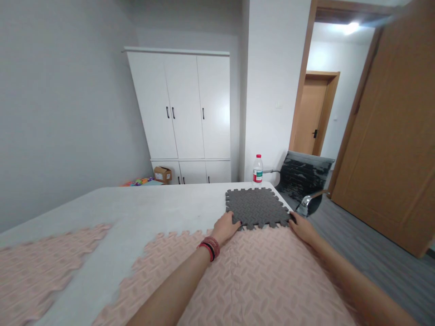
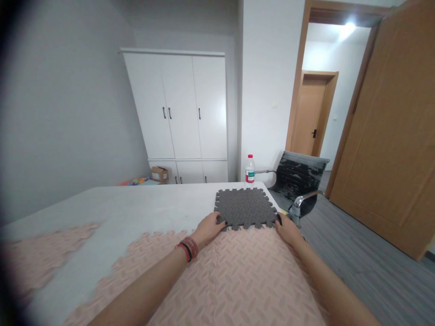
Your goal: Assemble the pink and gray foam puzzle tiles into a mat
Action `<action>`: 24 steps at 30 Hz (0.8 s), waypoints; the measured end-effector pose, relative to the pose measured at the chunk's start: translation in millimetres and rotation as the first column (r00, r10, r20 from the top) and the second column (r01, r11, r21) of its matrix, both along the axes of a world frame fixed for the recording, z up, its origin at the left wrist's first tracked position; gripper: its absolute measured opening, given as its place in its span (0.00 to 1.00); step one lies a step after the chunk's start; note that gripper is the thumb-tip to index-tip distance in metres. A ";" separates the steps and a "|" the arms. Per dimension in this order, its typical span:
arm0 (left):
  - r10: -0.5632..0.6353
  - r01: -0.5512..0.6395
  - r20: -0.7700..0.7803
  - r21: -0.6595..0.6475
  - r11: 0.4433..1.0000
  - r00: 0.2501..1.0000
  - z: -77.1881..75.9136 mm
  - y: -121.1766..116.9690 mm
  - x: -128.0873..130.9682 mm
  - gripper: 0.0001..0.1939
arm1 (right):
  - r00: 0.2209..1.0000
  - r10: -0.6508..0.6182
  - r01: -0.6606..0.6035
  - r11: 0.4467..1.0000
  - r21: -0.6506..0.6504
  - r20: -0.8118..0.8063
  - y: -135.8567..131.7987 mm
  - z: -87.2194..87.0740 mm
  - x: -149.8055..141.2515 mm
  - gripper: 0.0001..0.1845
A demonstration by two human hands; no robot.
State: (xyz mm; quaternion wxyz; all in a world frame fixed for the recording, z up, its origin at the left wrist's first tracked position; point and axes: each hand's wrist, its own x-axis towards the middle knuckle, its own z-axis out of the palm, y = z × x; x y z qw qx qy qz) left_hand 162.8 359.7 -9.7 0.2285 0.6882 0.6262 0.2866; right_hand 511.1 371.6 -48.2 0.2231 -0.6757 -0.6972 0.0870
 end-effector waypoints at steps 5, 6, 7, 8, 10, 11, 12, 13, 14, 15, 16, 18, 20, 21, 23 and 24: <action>-0.086 0.101 -0.196 0.070 0.992 0.977 -3.0 -6.5 4.5 0.19 | 0.999 -0.048 0.047 0.997 0.059 0.016 -1.3 -6.3 -0.9 0.29; -0.093 0.113 -0.224 0.077 0.991 0.970 -3.1 -6.9 4.6 0.20 | 0.998 -0.060 0.059 0.996 0.064 0.017 -0.3 -7.7 -0.7 0.29; -0.098 0.122 -0.250 0.081 0.989 0.963 -3.1 -7.4 4.8 0.20 | 0.997 -0.069 0.068 0.995 0.066 0.016 1.0 -9.1 -0.2 0.29; -0.101 0.129 -0.276 0.084 0.988 0.956 -2.8 -7.9 5.2 0.20 | 0.997 -0.075 0.073 0.995 0.068 0.016 2.6 -10.3 0.4 0.29; -0.103 0.139 -0.328 0.090 0.986 0.939 -2.1 -9.4 6.6 0.20 | 0.997 -0.076 0.075 0.995 0.073 0.015 5.9 -12.1 2.0 0.30; -0.103 0.144 -0.354 0.092 0.985 0.930 -1.5 -10.4 7.4 0.20 | 0.997 -0.077 0.075 0.994 0.075 0.015 7.2 -12.8 2.9 0.30; -0.103 0.149 -0.380 0.093 0.984 0.919 -0.9 -11.3 8.2 0.19 | 0.997 -0.079 0.077 0.994 0.076 0.015 8.3 -13.1 3.7 0.29; -0.106 0.157 -0.404 0.094 0.983 0.909 -0.2 -12.1 8.7 0.19 | 0.997 -0.082 0.080 0.994 0.074 0.015 9.1 -13.3 4.4 0.29; -0.111 0.166 -0.426 0.094 0.982 0.898 0.5 -12.7 9.1 0.18 | 0.996 -0.086 0.084 0.994 0.071 0.015 9.5 -13.3 4.8 0.28; -0.116 0.176 -0.447 0.094 0.980 0.887 1.4 -13.2 9.2 0.18 | 0.996 -0.090 0.089 0.994 0.065 0.016 9.6 -13.2 5.0 0.28; -0.122 0.187 -0.467 0.096 0.978 0.876 2.2 -13.4 9.2 0.18 | 0.996 -0.092 0.091 0.994 0.057 0.017 9.3 -12.9 4.8 0.28; -0.132 0.215 -0.504 0.109 0.970 0.853 3.8 -13.3 9.1 0.17 | 0.996 -0.089 0.088 0.995 0.034 0.027 7.9 -12.1 3.2 0.28; -0.148 0.256 -0.538 0.131 0.958 0.830 4.8 -12.4 9.0 0.17 | 0.995 -0.081 0.081 0.997 0.004 0.050 6.1 -11.1 0.5 0.32; -0.163 0.283 -0.551 0.140 0.949 0.818 4.9 -11.7 9.0 0.17 | 0.995 -0.077 0.078 0.997 -0.015 0.065 5.4 -10.6 -1.0 0.34; -0.214 0.351 -0.572 0.140 0.926 0.792 4.2 -9.8 9.1 0.19 | 0.992 -0.070 0.076 0.995 -0.058 0.101 4.8 -9.6 -3.8 0.39; -0.252 0.391 -0.579 0.127 0.911 0.776 3.3 -8.8 9.1 0.19 | 0.991 -0.067 0.077 0.994 -0.082 0.120 5.1 -9.1 -5.0 0.40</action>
